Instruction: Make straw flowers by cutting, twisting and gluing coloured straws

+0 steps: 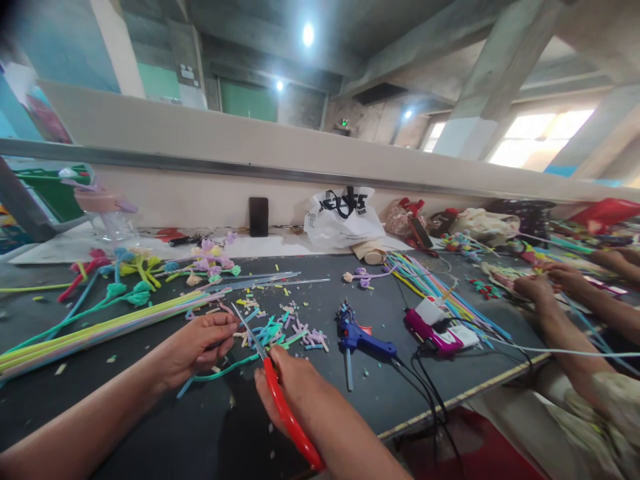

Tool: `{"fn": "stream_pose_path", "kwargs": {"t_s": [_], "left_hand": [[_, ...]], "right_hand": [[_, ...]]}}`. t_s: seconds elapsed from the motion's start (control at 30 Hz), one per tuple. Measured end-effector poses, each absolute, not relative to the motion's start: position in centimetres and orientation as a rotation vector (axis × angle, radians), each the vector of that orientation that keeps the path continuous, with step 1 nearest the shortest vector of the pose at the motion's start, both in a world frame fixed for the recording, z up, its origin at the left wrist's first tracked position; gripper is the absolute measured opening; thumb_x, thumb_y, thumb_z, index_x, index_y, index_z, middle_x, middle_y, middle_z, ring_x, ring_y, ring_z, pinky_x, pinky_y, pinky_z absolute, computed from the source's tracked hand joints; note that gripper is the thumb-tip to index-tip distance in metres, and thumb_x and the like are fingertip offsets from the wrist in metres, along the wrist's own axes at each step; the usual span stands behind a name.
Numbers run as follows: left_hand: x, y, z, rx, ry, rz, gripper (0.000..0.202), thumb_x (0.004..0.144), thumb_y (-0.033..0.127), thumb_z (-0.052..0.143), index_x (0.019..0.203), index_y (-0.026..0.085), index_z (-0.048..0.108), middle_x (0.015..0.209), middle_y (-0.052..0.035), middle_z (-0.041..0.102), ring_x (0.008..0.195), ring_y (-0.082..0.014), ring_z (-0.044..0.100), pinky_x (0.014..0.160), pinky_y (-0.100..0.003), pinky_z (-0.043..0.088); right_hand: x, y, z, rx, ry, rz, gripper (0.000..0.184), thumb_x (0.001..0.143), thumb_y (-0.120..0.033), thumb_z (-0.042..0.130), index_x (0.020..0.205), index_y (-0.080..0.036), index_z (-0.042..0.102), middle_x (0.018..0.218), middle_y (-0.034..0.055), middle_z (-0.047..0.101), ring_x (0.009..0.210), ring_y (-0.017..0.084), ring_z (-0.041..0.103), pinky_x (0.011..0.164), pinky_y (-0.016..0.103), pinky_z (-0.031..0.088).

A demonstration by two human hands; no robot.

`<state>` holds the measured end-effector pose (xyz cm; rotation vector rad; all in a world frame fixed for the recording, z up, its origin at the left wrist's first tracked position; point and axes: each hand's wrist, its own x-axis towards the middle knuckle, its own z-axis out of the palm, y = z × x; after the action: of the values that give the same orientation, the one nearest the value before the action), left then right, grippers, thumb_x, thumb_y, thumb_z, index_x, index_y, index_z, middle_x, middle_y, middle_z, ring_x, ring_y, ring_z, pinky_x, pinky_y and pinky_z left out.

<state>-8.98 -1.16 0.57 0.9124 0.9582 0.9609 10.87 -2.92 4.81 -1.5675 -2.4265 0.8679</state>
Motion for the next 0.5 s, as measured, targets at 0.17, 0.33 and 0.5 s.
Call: {"fn": "stream_pose_path", "kwargs": {"t_s": [0.17, 0.33, 0.5], "left_hand": [[-9.0, -1.2, 0.6, 0.915, 0.985, 0.950, 0.018, 0.075, 0.033, 0.056, 0.075, 0.017, 0.049, 0.048, 0.0063, 0.050, 0.027, 0.0014, 0.020, 0.030, -0.013, 0.009], [-9.2, -1.1, 0.8, 0.939, 0.979, 0.944, 0.020, 0.075, 0.036, 0.056, 0.074, 0.017, 0.049, 0.050, 0.0060, 0.051, 0.027, 0.0010, 0.022, 0.030, -0.013, 0.012], [-10.1, -1.0, 1.4, 1.070, 1.024, 0.841, 0.022, 0.075, 0.036, 0.056, 0.078, 0.015, 0.051, 0.052, 0.0039, 0.054, 0.028, 0.0001, 0.029, 0.031, -0.014, 0.012]], "right_hand": [[10.7, -2.9, 4.6, -1.558, -2.398, 0.890, 0.010, 0.076, -0.032, 0.044, 0.073, -0.022, 0.041, 0.059, -0.0047, 0.047, 0.051, 0.009, 0.038, 0.050, 0.020, 0.027], [10.4, -3.0, 4.8, -1.593, -2.245, 1.003, 0.012, 0.075, -0.021, 0.044, 0.065, -0.021, 0.038, 0.057, -0.0056, 0.036, 0.052, 0.008, 0.034, 0.049, 0.019, 0.027], [10.6, -2.5, 5.2, -1.497, -2.231, 1.029, 0.015, 0.074, -0.015, 0.042, 0.061, -0.019, 0.037, 0.058, -0.0055, 0.035, 0.056, 0.009, 0.033, 0.052, 0.020, 0.029]]}}
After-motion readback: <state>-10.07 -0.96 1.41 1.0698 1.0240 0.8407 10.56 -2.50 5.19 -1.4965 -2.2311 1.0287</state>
